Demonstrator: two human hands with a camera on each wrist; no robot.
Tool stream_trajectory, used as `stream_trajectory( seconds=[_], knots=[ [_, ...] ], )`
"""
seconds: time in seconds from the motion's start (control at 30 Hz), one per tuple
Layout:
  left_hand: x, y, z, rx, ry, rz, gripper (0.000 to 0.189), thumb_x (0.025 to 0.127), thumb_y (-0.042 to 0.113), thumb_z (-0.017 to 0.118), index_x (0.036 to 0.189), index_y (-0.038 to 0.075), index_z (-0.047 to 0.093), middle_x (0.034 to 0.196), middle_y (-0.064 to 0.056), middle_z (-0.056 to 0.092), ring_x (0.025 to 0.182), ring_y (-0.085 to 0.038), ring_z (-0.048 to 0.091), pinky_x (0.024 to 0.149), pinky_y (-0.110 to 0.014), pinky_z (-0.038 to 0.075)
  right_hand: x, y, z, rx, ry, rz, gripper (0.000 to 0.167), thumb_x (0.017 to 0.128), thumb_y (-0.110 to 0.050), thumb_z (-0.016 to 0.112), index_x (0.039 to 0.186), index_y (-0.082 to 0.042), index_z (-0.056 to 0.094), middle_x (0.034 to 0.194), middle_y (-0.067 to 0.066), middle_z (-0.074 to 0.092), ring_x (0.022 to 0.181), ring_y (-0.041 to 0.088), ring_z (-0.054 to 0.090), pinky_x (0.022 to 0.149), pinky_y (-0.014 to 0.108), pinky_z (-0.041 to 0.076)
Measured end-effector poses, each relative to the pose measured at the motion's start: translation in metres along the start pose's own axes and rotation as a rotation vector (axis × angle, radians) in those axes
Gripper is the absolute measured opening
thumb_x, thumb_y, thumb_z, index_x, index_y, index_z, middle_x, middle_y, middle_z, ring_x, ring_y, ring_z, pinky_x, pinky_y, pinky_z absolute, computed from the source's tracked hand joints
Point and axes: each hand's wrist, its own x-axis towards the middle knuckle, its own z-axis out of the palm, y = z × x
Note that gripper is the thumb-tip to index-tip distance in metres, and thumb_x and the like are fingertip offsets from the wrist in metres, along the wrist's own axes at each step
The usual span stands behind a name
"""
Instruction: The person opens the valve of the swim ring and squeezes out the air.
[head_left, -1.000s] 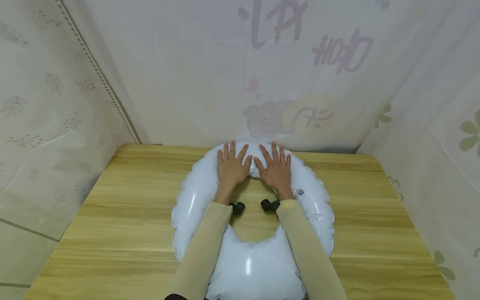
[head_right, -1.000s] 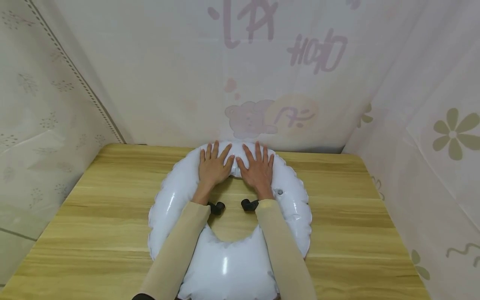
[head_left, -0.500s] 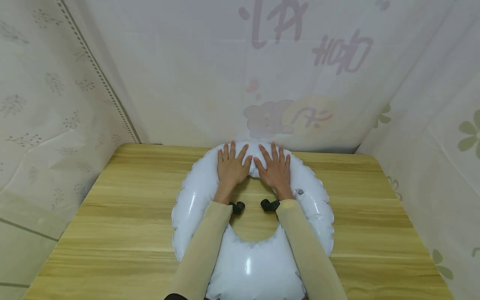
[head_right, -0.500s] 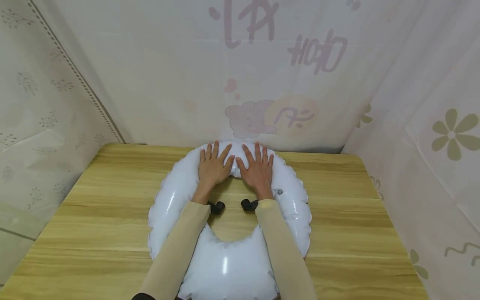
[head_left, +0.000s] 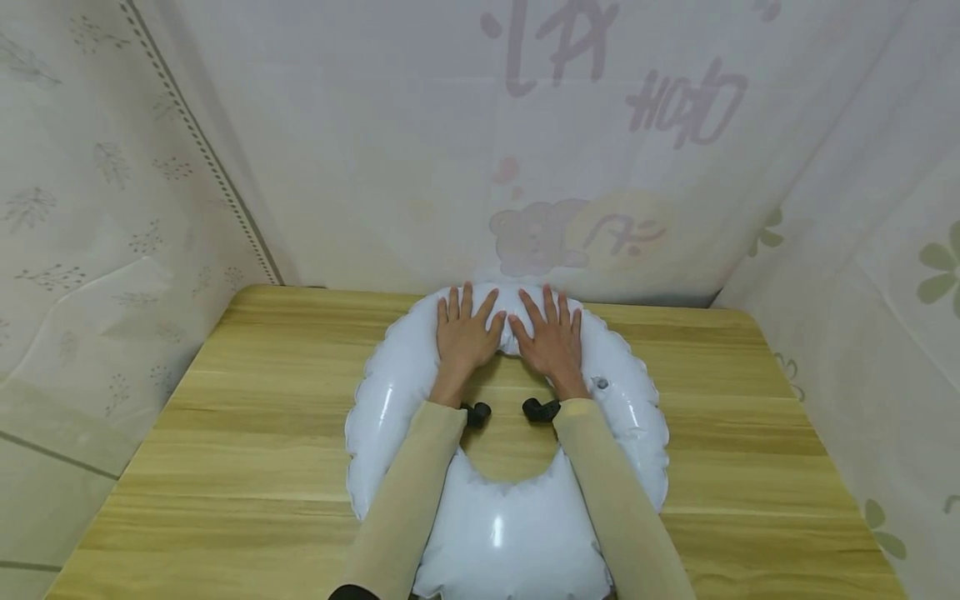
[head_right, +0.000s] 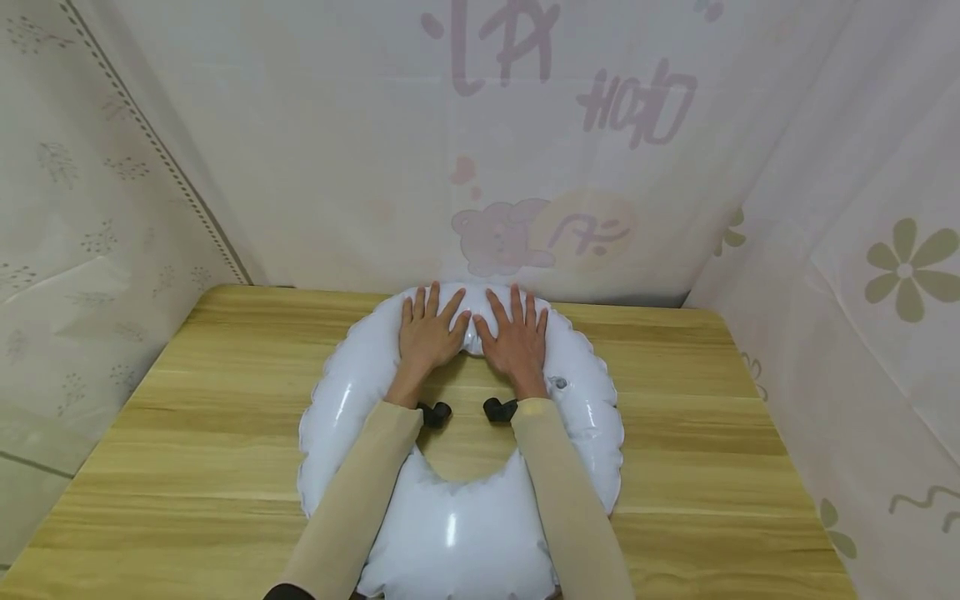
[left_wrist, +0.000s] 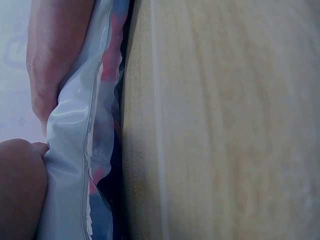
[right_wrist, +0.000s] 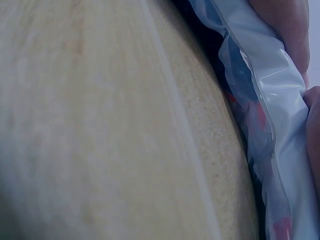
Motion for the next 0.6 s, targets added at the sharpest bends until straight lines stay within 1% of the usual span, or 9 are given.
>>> stream_trajectory(
  seconds=[0.23, 0.37, 0.6],
  knots=[
    [-0.0008, -0.0002, -0.0005, 0.020, -0.021, -0.003, 0.057, 0.109, 0.057, 0.017, 0.164, 0.040, 0.020, 0.174, -0.011, 0.006, 0.162, -0.035, 0.002, 0.131, -0.053, -0.004, -0.0004, 0.0001, 0.0016, 0.007, -0.013, 0.005, 0.067, 0.104, -0.069, 0.021, 0.164, -0.039, 0.020, 0.175, 0.007, 0.005, 0.161, 0.038, 0.004, 0.127, 0.065, -0.003],
    [-0.0014, -0.0001, -0.0007, 0.029, -0.019, -0.004, 0.057, 0.109, 0.057, 0.018, 0.164, 0.040, 0.020, 0.174, -0.011, 0.006, 0.162, -0.035, 0.003, 0.131, -0.053, -0.003, -0.0008, -0.0001, 0.0021, 0.004, -0.017, 0.006, 0.067, 0.104, -0.070, 0.020, 0.164, -0.039, 0.019, 0.175, 0.007, 0.004, 0.161, 0.038, 0.003, 0.127, 0.064, -0.003],
    [0.0002, -0.0002, 0.0015, 0.035, -0.020, -0.006, 0.058, 0.109, 0.058, 0.017, 0.164, 0.041, 0.019, 0.175, -0.010, 0.005, 0.162, -0.035, 0.001, 0.131, -0.052, -0.005, -0.0001, -0.0003, 0.0012, -0.001, -0.029, 0.013, 0.068, 0.103, -0.071, 0.018, 0.164, -0.041, 0.016, 0.175, 0.006, 0.004, 0.161, 0.037, 0.002, 0.127, 0.064, -0.004]
  ],
)
